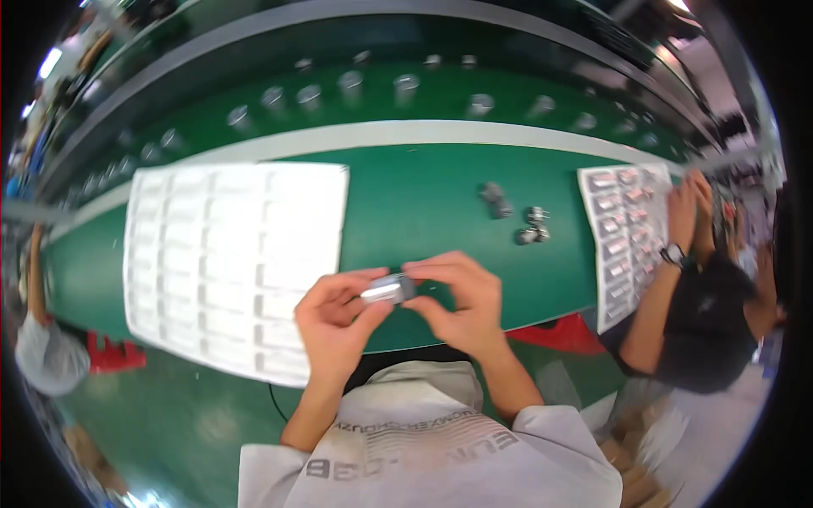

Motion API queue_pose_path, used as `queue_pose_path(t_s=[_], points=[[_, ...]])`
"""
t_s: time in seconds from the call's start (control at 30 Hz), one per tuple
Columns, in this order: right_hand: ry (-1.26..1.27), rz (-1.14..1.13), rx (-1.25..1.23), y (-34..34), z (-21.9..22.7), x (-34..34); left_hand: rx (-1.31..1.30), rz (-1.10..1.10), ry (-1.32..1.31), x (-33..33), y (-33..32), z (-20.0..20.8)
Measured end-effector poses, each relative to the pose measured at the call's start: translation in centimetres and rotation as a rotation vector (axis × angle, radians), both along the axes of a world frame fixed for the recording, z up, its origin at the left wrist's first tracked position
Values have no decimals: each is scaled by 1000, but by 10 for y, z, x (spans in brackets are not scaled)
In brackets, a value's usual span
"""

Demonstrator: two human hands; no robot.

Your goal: The person assembles small cylindrical components by hand on a manual assembly line, placing them into an assembly tray.

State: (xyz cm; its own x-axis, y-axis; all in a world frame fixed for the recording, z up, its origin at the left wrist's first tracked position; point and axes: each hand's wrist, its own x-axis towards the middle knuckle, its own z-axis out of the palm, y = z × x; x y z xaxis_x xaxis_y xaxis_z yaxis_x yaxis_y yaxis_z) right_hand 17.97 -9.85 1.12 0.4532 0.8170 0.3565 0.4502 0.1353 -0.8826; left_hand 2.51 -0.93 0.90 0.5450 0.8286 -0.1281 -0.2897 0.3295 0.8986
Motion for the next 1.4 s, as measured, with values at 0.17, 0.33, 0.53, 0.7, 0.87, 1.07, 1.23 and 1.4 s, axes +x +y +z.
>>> queue_pose_path(t_s=[0.17,0.33,0.53,0.7,0.87,1.07,1.23,1.4], points=[[24,157,42,12,-4,-6,-12,46,35,-22,2,9],[67,186,40,13,-6,-10,27,61,-16,-25,-2,6],[138,202,83,14,-10,-6,45,54,-52,-24,-2,-2],[275,139,98,14,-9,-11,-39,52,-136,-18,-4,-3],[378,105,113,16,-9,-16,-19,80,-137,-18,-2,-2],[198,169,135,26,-12,-17,-31,128,-187,-20,-2,-4],[283,138,195,27,-16,-34,-21,84,-126,-27,5,2],[245,137,174,33,-18,-33,-85,188,-146,-22,-3,-1]])
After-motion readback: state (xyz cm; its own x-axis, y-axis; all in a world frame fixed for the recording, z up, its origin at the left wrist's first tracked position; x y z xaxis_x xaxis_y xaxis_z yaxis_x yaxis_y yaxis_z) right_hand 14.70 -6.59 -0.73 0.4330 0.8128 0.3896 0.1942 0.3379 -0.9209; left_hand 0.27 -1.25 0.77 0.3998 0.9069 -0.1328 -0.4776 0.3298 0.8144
